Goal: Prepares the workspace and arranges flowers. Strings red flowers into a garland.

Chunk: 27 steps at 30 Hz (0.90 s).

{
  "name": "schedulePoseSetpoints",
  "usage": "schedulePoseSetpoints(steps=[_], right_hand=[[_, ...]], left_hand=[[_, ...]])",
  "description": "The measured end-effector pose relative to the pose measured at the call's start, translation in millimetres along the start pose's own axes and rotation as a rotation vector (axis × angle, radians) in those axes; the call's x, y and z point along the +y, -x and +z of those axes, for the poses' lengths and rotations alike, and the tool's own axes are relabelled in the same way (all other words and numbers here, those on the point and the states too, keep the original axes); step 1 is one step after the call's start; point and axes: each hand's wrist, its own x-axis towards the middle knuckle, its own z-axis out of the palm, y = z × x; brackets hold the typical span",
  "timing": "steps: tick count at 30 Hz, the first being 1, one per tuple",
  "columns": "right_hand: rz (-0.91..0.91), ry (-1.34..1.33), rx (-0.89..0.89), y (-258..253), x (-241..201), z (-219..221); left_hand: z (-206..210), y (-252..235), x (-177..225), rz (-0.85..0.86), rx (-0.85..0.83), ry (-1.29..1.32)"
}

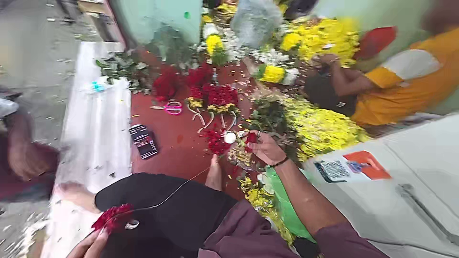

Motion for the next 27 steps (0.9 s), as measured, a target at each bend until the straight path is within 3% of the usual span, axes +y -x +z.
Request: schedulePoseSetpoints(steps=[7,11,14,19,27], right_hand=[[-0.093,-0.357,-0.707,-11,4,218],[-0.136,-0.310,-0.838,15,4,293],[-0.128,-0.276,-0.782,22,15,313],[-0.064,-0.304,-0.712,31,31,322],[0.243,-0.438,-0.942,19,36,326]], left_hand=[[37,20,31,0.176,0.083,0.297],[53,22,35,0.234,0.087,0.467],[53,24,27,0.257,0.202,0.509],[51,23,14,0.278,0.209,0.465],[43,19,2,0.209,0.134,0.595]])
